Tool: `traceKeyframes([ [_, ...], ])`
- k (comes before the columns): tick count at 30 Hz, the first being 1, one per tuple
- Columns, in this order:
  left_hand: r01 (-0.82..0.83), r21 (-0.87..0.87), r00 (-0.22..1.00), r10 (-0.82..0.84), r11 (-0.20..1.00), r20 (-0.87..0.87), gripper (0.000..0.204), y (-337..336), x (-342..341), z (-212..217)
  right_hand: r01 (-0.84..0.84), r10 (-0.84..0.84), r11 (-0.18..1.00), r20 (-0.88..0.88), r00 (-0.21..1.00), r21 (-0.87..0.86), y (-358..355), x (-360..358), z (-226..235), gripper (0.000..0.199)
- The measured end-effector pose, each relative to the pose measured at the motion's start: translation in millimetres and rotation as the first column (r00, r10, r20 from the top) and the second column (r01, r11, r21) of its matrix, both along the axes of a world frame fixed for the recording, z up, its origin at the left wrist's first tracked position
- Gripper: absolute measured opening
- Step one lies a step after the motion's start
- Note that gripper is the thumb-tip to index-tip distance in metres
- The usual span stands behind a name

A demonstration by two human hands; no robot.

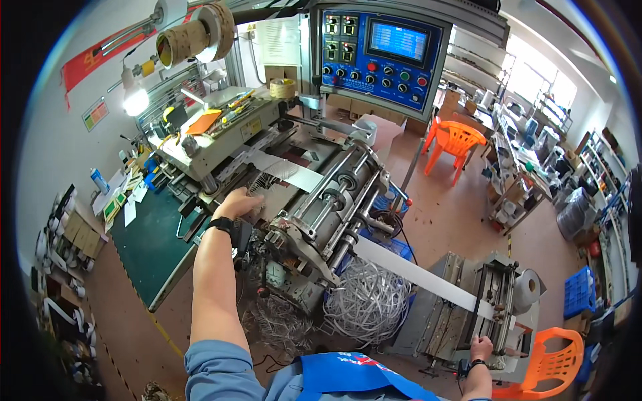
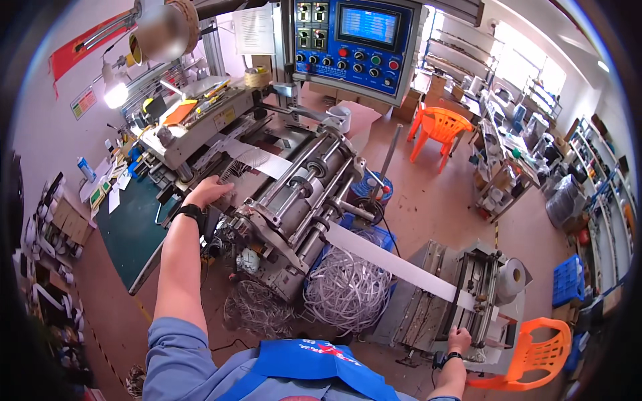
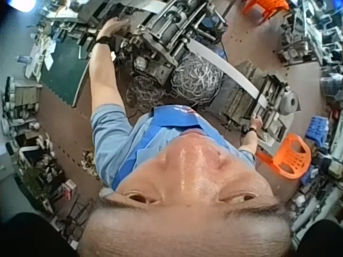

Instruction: The recorder is adjusting and monitoring a machine that processes a long strip of white material on a production floor.

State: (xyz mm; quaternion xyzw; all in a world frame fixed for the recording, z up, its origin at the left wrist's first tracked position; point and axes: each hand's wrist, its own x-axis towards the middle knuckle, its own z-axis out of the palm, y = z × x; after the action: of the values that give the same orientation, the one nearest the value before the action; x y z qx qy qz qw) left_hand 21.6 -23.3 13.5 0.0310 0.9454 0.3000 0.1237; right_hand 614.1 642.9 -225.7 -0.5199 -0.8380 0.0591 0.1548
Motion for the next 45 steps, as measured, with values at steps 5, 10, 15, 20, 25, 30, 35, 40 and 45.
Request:
traceKeyframes([
  [5, -0.023, 0.023, 0.997, 0.025, 0.999, -0.069, 0.084, 0, 3, 1, 0.019, -0.019, 1.000, 0.038, 0.999, 0.016, -2, -2, -1, 0.036],
  [10, -0.023, 0.063, 0.998, 0.026, 0.998, -0.053, 0.071, 3, 9, 4, -0.015, 0.014, 1.000, 0.029, 0.999, 0.002, 1, 0, -1, 0.037],
  [15, -0.021, 0.068, 0.997, 0.026, 0.997, -0.071, 0.063, 3, 11, 3, -0.045, 0.045, 0.999, 0.042, 0.998, 0.003, 3, -1, -4, 0.037],
  [20, -0.013, 0.058, 0.993, 0.020, 0.998, -0.115, 0.061, 2, 8, -1, -0.034, 0.034, 0.999, 0.042, 0.999, -0.007, 6, -1, -6, 0.036],
  [25, 0.001, 0.028, 0.989, 0.003, 1.000, -0.148, 0.059, 2, 4, -6, -0.036, 0.036, 0.999, 0.052, 0.998, 0.003, 8, 2, -8, 0.037],
  [30, 0.002, -0.004, 0.986, -0.002, 1.000, -0.165, 0.062, 1, 2, -11, -0.057, 0.058, 0.998, 0.077, 0.995, -0.013, 7, -1, -6, 0.038],
  [35, 0.002, -0.015, 0.990, -0.004, 1.000, -0.142, 0.067, -1, 1, -10, -0.069, 0.071, 0.997, 0.088, 0.994, -0.025, 4, -1, -1, 0.041],
  [40, 0.001, 0.049, 1.000, 0.001, 0.999, -0.025, 0.068, 1, 1, -8, -0.072, 0.076, 0.997, 0.124, 0.989, -0.039, 4, 2, 0, 0.043],
  [45, 0.000, 0.017, 0.998, 0.001, 1.000, -0.071, 0.050, 5, 8, -3, -0.057, 0.065, 0.996, 0.111, 0.992, -0.071, 6, -4, -3, 0.043],
])
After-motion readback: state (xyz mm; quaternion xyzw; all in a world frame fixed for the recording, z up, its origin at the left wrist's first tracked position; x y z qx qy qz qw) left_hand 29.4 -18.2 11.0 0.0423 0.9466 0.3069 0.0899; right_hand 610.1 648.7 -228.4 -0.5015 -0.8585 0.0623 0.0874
